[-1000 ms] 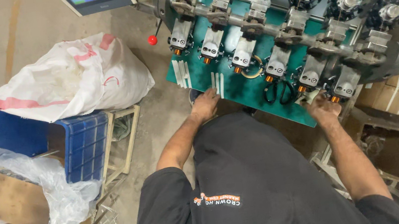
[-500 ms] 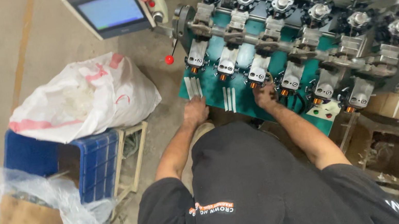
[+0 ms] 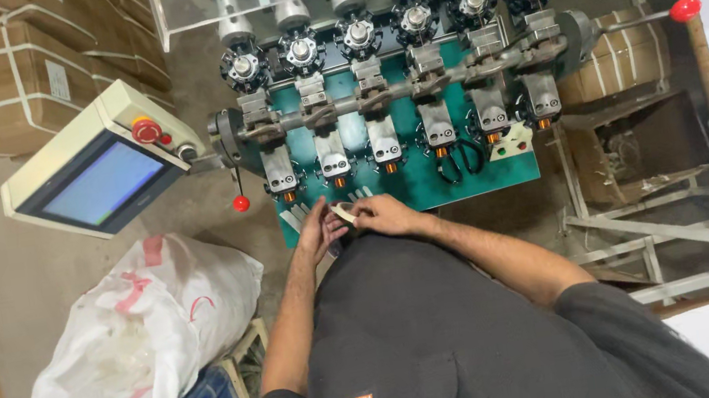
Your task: The person unwraps plastic film from black rotary components in a blue bin, carries them to a multi-station machine, and places them onto the machine's stations. The person then works at the machine, handling small parts at its base, and later returns to the bin to unwrap more components and arrange wrapped items on a cardboard sheet.
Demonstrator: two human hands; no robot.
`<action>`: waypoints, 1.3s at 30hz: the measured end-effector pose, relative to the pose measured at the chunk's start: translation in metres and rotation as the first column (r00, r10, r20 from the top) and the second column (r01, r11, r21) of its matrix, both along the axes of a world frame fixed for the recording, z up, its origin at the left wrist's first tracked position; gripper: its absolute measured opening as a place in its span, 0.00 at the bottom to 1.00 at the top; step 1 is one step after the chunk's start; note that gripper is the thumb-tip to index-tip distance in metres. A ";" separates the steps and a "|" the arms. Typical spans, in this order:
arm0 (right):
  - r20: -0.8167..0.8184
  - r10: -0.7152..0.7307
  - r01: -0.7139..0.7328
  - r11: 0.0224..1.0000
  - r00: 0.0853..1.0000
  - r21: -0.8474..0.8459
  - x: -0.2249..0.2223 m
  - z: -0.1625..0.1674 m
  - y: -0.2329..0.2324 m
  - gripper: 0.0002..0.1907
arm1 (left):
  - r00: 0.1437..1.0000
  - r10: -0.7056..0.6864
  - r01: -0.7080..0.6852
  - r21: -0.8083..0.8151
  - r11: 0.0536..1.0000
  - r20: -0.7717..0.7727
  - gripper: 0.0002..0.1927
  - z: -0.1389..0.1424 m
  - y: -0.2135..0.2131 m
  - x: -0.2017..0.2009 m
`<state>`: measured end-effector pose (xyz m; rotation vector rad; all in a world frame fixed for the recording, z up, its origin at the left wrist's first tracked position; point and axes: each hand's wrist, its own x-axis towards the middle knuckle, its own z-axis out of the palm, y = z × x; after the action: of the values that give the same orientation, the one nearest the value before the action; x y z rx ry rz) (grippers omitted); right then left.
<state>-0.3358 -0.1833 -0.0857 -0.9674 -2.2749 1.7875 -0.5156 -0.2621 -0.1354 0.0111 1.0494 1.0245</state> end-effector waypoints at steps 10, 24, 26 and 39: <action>0.069 -0.447 0.452 0.887 0.892 -0.093 0.018 -0.023 -0.065 0.15 | 0.894 -0.428 0.429 -0.022 0.903 -0.128 0.10 -0.015 0.007 -0.002; 0.243 -0.758 0.782 0.507 0.605 -0.362 0.018 -0.109 -0.098 0.12 | -0.150 -0.249 0.611 -0.288 0.738 -0.957 0.23 -0.073 0.052 -0.004; 0.157 -0.751 0.752 0.573 0.641 -0.326 0.019 -0.107 -0.102 0.12 | 0.100 -0.607 0.779 -0.318 0.541 -0.788 0.24 -0.068 0.052 -0.009; 0.189 -0.767 0.752 0.494 0.613 -0.436 0.001 -0.090 -0.075 0.16 | 0.381 -0.560 0.722 -0.142 0.677 -0.736 0.12 -0.078 0.023 0.017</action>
<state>-0.3347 -0.2583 -0.1762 -1.6601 -0.9920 1.8508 -0.4981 -0.2388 -0.2133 1.0471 1.4843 0.3320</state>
